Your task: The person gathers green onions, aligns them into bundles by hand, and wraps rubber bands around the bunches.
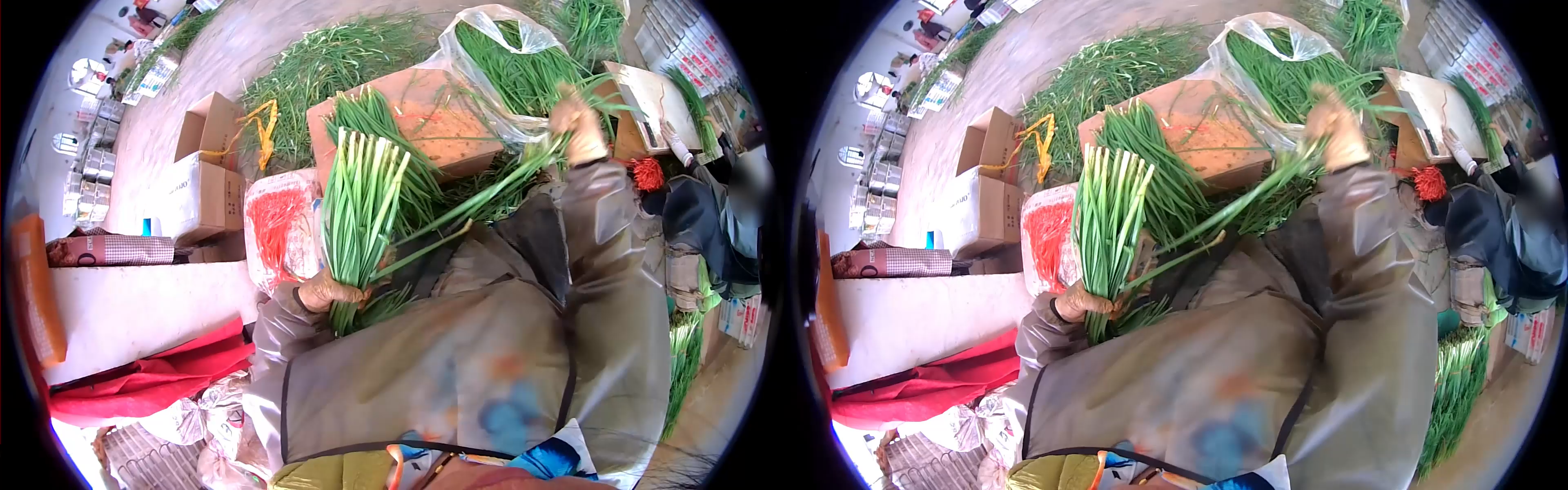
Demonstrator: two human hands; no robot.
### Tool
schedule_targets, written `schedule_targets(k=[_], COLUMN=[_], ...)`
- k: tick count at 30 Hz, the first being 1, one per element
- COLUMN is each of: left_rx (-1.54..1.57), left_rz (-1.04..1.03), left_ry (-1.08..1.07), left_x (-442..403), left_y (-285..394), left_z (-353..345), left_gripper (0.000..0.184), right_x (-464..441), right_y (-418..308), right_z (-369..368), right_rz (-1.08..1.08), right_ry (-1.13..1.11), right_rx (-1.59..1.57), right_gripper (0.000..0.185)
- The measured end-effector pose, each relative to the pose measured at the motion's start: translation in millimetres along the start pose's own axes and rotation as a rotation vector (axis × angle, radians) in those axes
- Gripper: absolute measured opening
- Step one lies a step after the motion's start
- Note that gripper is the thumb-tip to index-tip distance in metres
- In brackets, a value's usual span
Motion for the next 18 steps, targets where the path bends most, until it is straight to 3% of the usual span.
schedule_targets(k=[1,3,5,7,8,9,11,13,15,16,17,18], left_rx=[-0.003,-0.062,-0.092,-0.096,-0.1,-0.101,-0.056,-0.101,-0.136,-0.138,-0.132,-0.125], left_rz=[0.002,-0.065,-0.092,-0.006,-0.013,-0.007,0.104,0.157,0.201,0.221,0.217,0.21], left_ry=[0.006,0.005,0.001,-0.035,-0.044,-0.047,-0.111,-0.096,-0.081,-0.098,-0.094,-0.09], left_x=[0.6,-4.0,-8.4,-10.2,-13.8,-16.2,-21.2,-24.5,-25.8,-25.5,-24.8,-23.1], left_y=[-0.3,3.1,4.2,2.0,-0.5,-0.7,-2.5,-1.6,0.0,3.9,4.0,2.5], left_z=[0.0,0.5,2.5,1.4,1.7,-0.2,-4.2,-7.6,-15.8,-20.0,-20.2,-20.0], left_gripper=[0.069,0.07,0.067,0.065,0.062,0.062,0.06,0.058,0.056,0.054,0.054,0.052], right_x=[19.5,37.1,50.1,32.0,20.7,9.3,5.2,-0.6,-9.3,-16.4,-26.4,-31.8], right_y=[22.2,76.9,93.4,76.4,68.9,76.7,62.8,61.4,74.8,78.6,74.4,69.4], right_z=[-24.6,-30.5,-44.5,-74.6,-93.5,-100.0,-158.4,-178.4,-165.9,-146.7,-127.8,-106.2], right_rz=[-0.045,-0.734,-0.82,-0.254,-0.441,-0.089,-0.062,-0.151,-0.071,-0.2,0.085,0.033], right_ry=[0.156,-0.017,-0.632,-0.294,-0.144,-0.326,-0.387,-0.492,-0.48,-0.443,-0.37,-0.292], right_rx=[0.304,0.769,1.864,1.525,1.356,1.033,0.603,0.992,0.978,0.739,0.94,0.809], right_gripper=[0.026,0.034,0.042,0.044,0.042,0.041,0.044,0.038,0.029,0.022,0.02,0.021])
Point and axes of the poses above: each hand's wrist, its own x-axis away from the middle knuckle, its own z-axis out of the back of the hand, y = z × x, the point moved 3 cm from there along -x, towards the middle knuckle, and after that the axes turned 12 degrees about -y, right-handed, at the moved point
